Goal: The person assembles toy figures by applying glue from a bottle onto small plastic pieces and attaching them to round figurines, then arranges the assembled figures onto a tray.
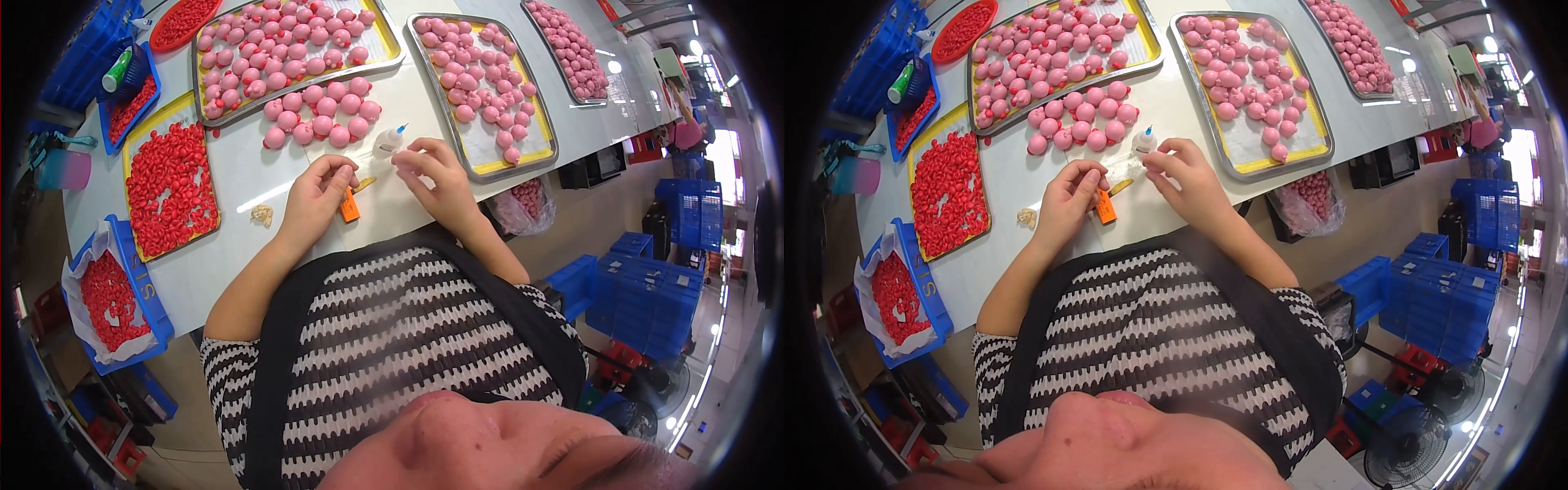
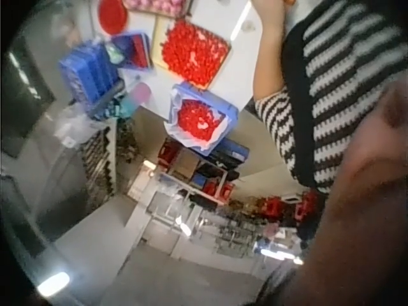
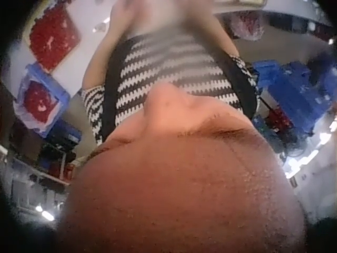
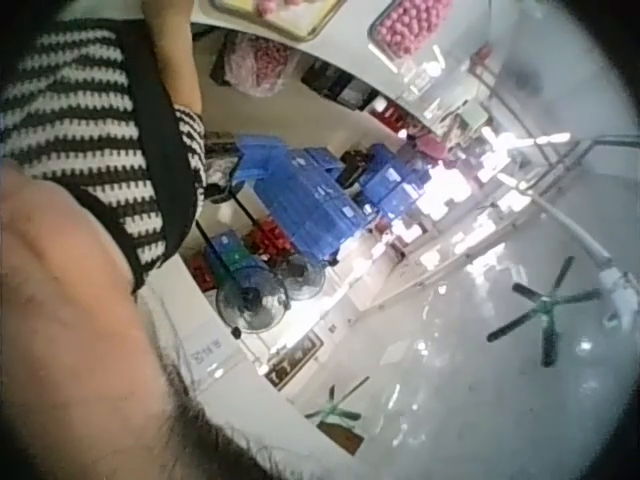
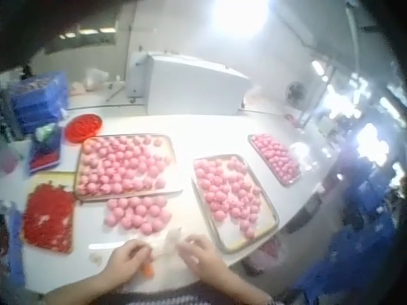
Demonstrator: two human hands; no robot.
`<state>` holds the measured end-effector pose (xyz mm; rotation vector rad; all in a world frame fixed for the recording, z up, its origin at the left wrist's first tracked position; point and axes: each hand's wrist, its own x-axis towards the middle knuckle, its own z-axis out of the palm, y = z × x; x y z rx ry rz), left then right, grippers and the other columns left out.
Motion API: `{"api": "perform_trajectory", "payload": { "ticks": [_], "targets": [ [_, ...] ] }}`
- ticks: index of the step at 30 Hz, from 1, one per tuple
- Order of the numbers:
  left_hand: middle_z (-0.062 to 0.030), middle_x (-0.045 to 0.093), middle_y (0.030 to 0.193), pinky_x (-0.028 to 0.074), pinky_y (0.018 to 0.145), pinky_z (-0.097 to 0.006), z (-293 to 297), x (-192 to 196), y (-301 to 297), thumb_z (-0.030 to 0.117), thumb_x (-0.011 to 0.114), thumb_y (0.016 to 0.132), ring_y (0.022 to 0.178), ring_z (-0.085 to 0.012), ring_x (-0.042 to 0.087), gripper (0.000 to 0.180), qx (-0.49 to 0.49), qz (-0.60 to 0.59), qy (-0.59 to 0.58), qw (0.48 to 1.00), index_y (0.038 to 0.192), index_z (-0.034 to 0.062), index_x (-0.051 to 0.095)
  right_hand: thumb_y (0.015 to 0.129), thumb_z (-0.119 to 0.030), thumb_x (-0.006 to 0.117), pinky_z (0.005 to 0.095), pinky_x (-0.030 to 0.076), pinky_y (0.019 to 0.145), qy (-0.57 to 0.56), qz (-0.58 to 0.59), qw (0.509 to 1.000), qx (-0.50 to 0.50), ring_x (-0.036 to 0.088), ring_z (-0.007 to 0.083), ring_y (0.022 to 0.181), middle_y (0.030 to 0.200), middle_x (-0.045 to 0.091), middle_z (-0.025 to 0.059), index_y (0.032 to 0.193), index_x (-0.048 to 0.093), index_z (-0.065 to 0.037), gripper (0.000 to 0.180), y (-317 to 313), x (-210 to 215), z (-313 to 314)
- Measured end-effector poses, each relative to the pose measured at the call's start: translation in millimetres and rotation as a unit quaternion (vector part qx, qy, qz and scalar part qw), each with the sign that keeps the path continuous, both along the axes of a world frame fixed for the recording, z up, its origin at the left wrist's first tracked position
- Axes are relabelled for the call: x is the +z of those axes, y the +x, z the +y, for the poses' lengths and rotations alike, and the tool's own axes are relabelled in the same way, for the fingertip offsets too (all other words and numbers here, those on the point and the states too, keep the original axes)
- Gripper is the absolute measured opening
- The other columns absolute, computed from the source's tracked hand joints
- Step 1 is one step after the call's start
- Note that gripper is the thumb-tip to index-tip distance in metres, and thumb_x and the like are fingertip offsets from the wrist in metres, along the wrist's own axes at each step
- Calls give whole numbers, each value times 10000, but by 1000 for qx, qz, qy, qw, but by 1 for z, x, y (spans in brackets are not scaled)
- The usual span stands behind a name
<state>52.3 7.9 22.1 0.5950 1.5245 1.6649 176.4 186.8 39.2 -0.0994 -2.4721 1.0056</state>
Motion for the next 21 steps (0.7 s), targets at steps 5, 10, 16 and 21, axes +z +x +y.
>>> {"api": "perform_trajectory", "payload": {
  "ticks": [5,10,16,21],
  "targets": [
    [-27,591,832,425,689,-202,1,1,1,182,490,945,770,-63,532,194,2,0,-7,1000,1002,7,550,762,-14,678,277,501,671,-6,-76,996,-42,593,188,791,999,569,110,974,611,-22,223,4,-12,2],
    [-32,593,837,432,707,-207,1,3,1,171,489,943,784,-69,541,188,2,0,-13,1000,994,2,553,774,-34,668,299,515,672,2,-43,998,-42,612,231,829,972,594,124,981,603,-3,219,5,-19,5],
    [-39,597,845,445,741,-218,1,3,2,159,489,940,807,-82,557,186,-1,13,-19,1000,995,-6,553,791,-45,640,313,509,715,25,-10,998,-52,614,256,826,961,604,120,983,604,-4,199,5,-21,4],
    [-31,591,822,446,709,-218,1,5,4,155,501,933,771,-75,549,176,6,11,-15,1000,983,-3,561,759,-17,668,312,506,723,24,-64,998,-17,623,235,835,975,609,115,993,608,-11,241,1,-21,7]
  ]
}}
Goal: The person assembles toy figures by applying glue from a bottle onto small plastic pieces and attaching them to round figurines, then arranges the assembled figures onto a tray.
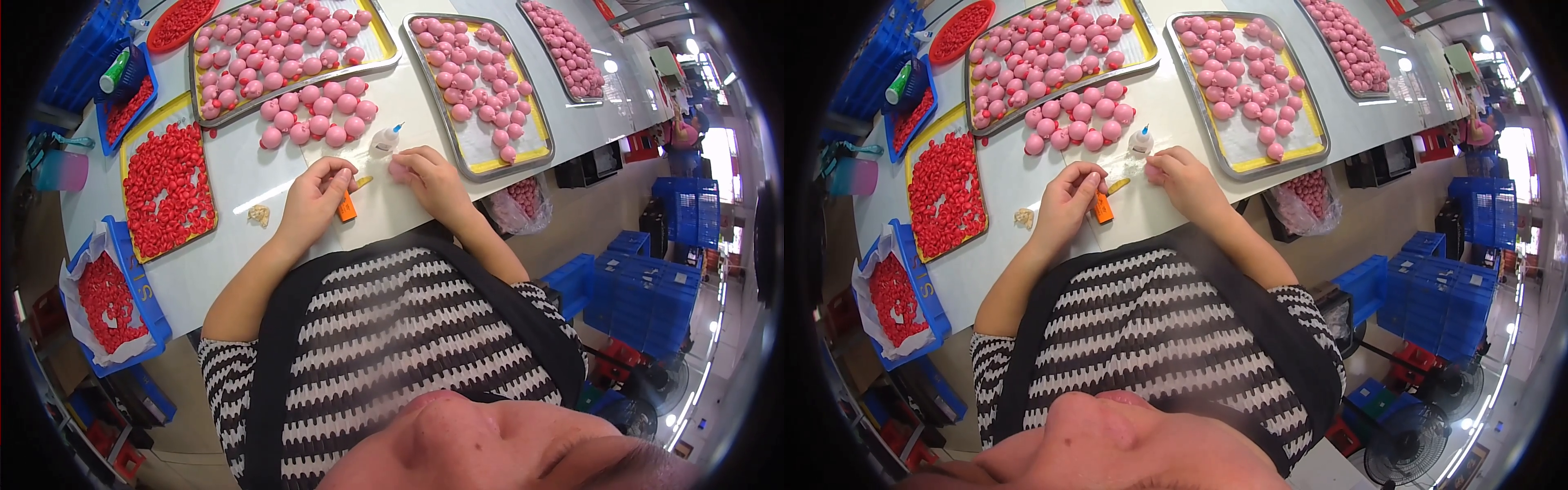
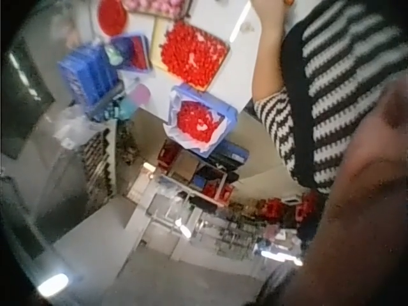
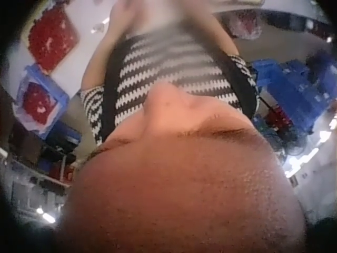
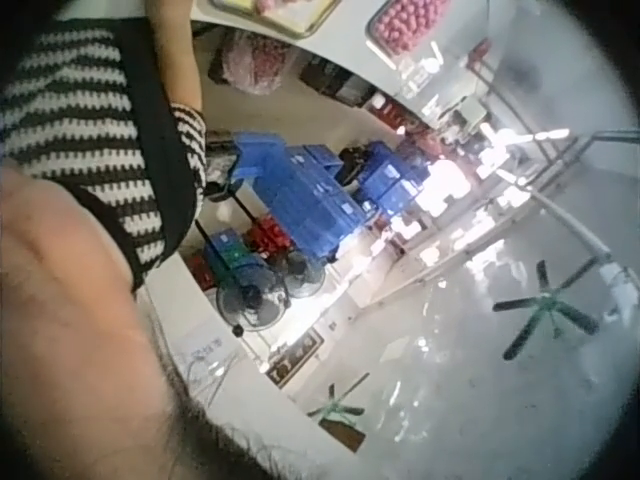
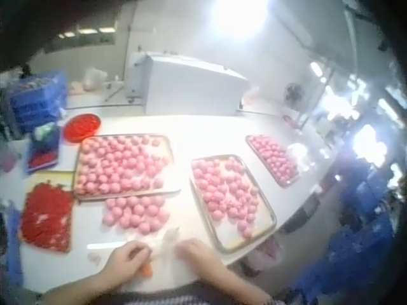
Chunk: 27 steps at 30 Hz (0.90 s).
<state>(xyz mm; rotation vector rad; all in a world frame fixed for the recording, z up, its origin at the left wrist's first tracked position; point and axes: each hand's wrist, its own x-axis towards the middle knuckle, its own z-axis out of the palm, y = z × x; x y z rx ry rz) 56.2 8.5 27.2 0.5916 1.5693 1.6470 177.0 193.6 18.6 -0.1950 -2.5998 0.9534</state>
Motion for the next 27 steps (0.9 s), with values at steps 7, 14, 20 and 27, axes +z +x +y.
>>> {"api": "perform_trajectory", "payload": {
  "ticks": [7,14,20,27],
  "targets": [
    [35,531,717,374,553,-188,-10,12,3,199,591,886,633,-24,458,178,-302,25,15,953,838,28,579,743,9,676,277,496,710,-132,62,987,75,611,170,785,975,611,82,1059,586,-22,330,-26,24,-30],
    [65,484,618,327,507,-188,-14,15,5,219,589,892,582,-5,412,198,-402,63,17,913,819,35,588,813,-156,597,359,486,613,12,12,990,139,613,252,754,910,613,63,970,583,-90,171,-94,12,-70],
    [60,484,635,330,509,-193,-11,9,1,216,590,892,577,-17,401,200,-411,75,10,908,824,28,585,836,-150,540,374,479,573,85,16,988,127,625,259,735,889,621,64,1013,577,-116,184,-118,-13,-80],
    [55,495,653,349,532,-201,-11,6,3,211,580,895,611,-25,423,190,-364,84,34,927,829,32,580,828,-146,549,387,482,569,108,51,987,103,626,270,709,918,624,81,1033,571,-115,208,-117,-4,-80]
  ]
}}
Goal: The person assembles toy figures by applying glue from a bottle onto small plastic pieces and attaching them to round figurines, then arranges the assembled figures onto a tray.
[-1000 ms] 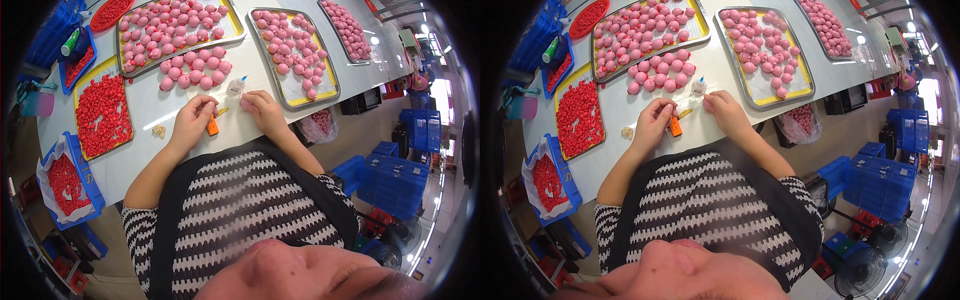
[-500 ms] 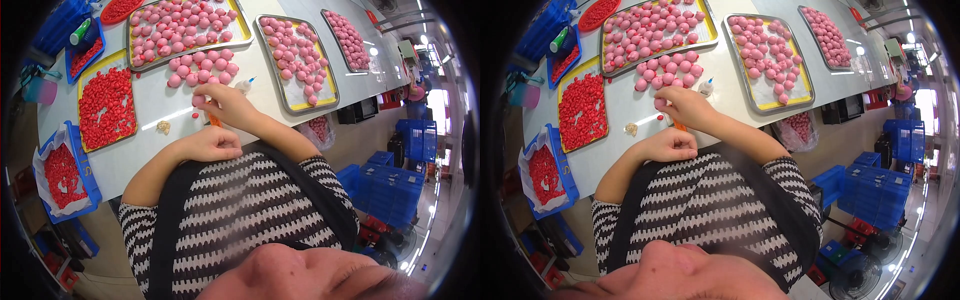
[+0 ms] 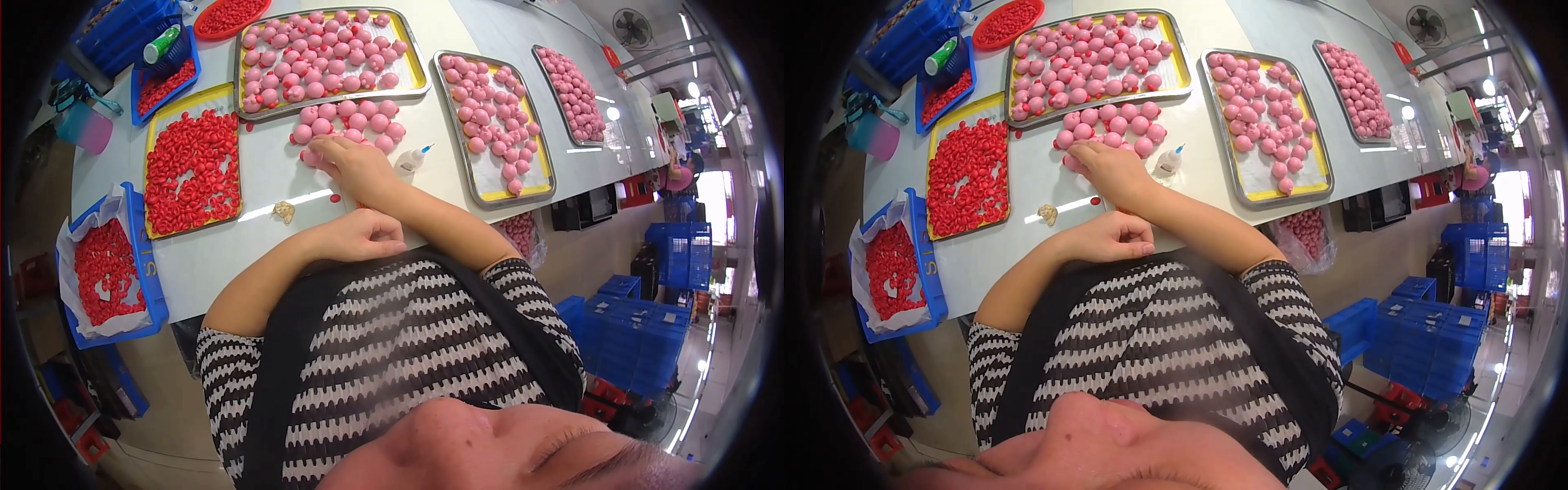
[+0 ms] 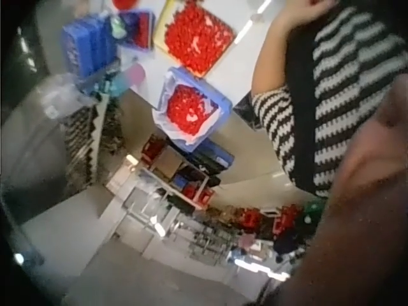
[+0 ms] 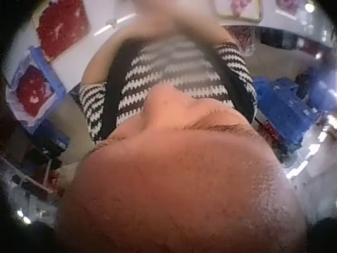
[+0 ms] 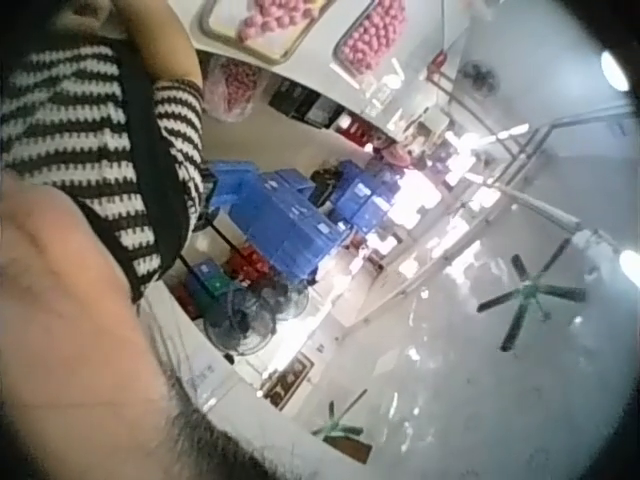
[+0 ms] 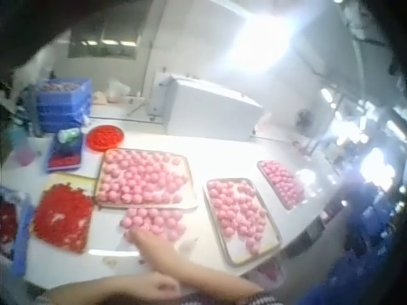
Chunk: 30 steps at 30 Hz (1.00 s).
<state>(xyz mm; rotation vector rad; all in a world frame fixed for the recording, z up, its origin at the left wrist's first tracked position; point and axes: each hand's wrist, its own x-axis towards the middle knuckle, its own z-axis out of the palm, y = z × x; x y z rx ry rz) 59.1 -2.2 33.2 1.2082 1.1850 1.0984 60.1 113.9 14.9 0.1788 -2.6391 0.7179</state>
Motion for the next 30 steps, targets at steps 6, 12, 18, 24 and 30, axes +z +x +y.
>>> {"api": "perform_trajectory", "payload": {
  "ticks": [6,12,18,24,30],
  "targets": [
    [-9,577,698,417,582,-247,-1,4,-3,194,583,884,645,-75,506,184,27,82,8,996,858,13,594,817,-127,548,396,493,574,35,-65,997,23,630,269,753,971,609,75,1039,576,-116,224,-11,-5,-5],
    [-44,620,750,457,664,-274,-24,17,-16,171,578,880,709,-118,563,170,154,158,-6,975,877,2,604,793,-94,540,398,505,610,129,-86,985,80,621,267,838,1086,559,81,1105,553,-102,312,-16,-7,8],
    [47,454,577,302,443,-216,-47,-2,-22,240,549,921,488,-48,395,229,429,-43,24,902,773,66,566,810,-132,547,386,508,656,67,-88,993,43,609,278,886,1174,513,94,1149,537,-103,340,2,28,-6],
    [65,349,525,211,416,-202,-61,-7,-38,320,491,948,439,-36,277,330,486,-229,38,842,707,95,474,796,-28,615,277,493,613,-48,-7,998,48,596,183,729,1101,570,86,1136,558,-79,348,34,35,16],
    [30,402,588,278,445,-205,-48,-19,-35,260,532,925,492,-60,361,247,478,-241,50,843,824,37,561,785,54,596,210,430,519,-94,57,994,1,550,99,576,833,644,63,1036,585,-21,263,90,12,32]
  ]
}}
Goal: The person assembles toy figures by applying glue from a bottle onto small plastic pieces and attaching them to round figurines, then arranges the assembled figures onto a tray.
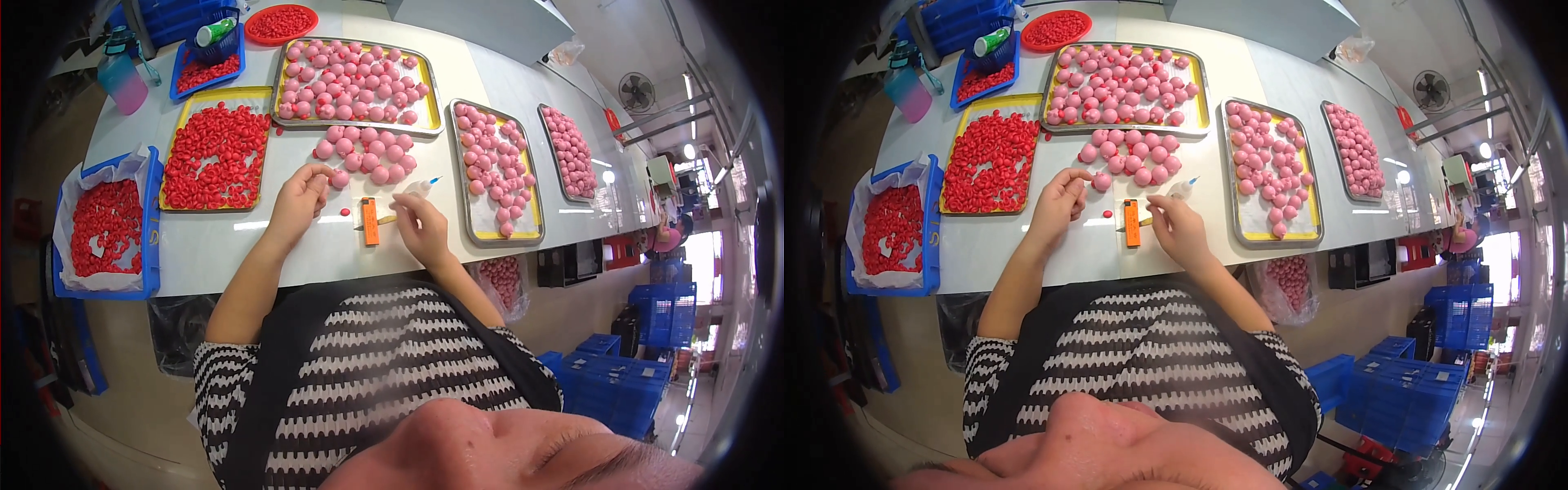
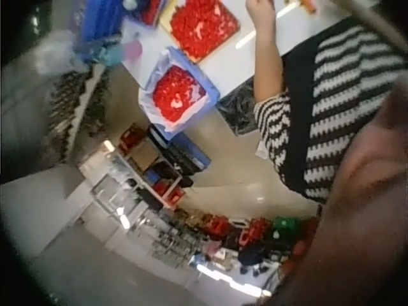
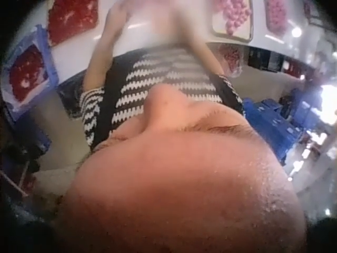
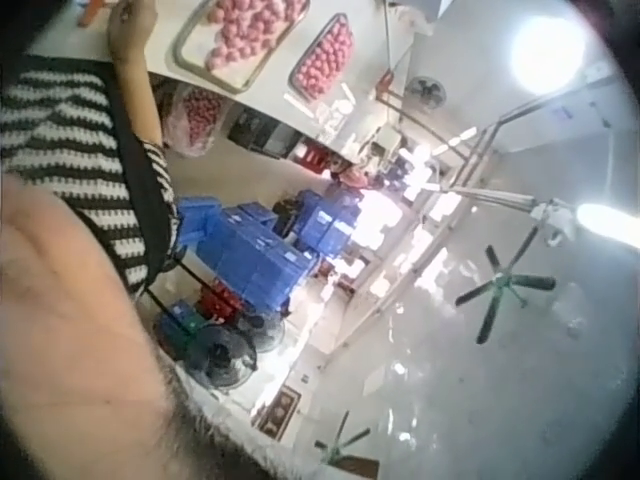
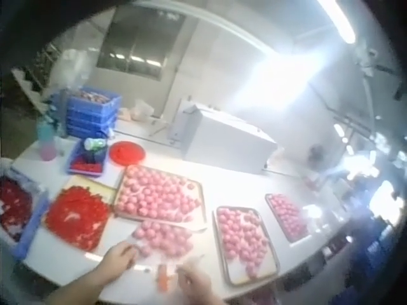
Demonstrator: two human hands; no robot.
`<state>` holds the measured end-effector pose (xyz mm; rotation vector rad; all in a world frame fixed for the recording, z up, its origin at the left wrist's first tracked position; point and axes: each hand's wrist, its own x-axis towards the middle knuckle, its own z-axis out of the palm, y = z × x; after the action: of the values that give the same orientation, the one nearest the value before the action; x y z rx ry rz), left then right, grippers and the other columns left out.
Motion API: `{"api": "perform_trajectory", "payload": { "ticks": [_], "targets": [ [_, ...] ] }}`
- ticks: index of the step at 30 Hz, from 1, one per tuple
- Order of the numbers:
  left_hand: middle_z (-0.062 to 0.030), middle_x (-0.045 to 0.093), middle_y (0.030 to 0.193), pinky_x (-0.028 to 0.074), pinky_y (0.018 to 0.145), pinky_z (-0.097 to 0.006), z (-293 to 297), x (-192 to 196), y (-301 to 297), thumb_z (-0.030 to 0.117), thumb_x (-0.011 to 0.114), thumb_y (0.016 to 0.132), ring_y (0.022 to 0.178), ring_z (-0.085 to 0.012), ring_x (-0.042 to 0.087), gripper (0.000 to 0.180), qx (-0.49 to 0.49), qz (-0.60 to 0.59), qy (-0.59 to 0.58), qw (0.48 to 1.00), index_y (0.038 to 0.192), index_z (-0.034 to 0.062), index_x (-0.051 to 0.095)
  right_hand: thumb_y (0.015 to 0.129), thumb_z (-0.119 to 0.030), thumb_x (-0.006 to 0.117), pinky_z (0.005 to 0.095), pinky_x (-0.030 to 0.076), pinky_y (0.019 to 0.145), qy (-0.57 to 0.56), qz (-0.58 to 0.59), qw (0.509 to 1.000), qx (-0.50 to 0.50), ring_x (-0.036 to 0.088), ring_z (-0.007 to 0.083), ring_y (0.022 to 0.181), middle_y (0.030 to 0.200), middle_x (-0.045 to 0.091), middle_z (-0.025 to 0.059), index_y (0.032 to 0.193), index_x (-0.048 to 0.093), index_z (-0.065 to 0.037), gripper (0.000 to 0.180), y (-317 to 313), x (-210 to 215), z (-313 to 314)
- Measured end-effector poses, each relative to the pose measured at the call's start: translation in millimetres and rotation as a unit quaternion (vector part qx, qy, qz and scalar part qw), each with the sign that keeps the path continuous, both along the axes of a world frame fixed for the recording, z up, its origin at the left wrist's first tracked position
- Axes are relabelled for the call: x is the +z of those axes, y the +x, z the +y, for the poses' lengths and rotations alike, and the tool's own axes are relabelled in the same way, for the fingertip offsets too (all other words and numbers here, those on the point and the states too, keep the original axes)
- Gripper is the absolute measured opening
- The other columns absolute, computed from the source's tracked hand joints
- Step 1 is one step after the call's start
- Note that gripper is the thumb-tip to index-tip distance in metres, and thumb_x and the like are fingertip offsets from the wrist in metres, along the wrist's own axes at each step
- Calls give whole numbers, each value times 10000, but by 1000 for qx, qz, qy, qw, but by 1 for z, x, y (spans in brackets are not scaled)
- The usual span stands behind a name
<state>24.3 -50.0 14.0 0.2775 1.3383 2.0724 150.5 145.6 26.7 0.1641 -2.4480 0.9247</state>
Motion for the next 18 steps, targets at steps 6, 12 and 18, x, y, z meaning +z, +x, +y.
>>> {"api": "perform_trajectory", "payload": {
  "ticks": [6,12,18],
  "targets": [
    [-123,562,874,481,682,-362,11,-20,28,144,636,810,787,-271,593,187,64,562,-295,770,957,44,576,828,8,573,239,456,544,-49,48,994,-88,583,117,590,781,641,82,1030,588,-23,205,31,-41,18],
    [-129,508,857,501,677,-378,23,-30,31,134,607,792,785,-290,591,146,32,629,-385,674,848,33,519,876,9,511,180,427,548,-179,13,977,-119,537,54,626,796,617,54,1039,578,3,176,27,-42,23],
    [-140,515,879,481,687,-399,27,-34,29,101,603,806,815,-312,577,144,42,604,-443,661,883,17,515,878,3,505,180,430,561,-156,10,981,-110,532,50,630,785,608,47,1042,577,7,179,28,-44,23]
  ]
}}
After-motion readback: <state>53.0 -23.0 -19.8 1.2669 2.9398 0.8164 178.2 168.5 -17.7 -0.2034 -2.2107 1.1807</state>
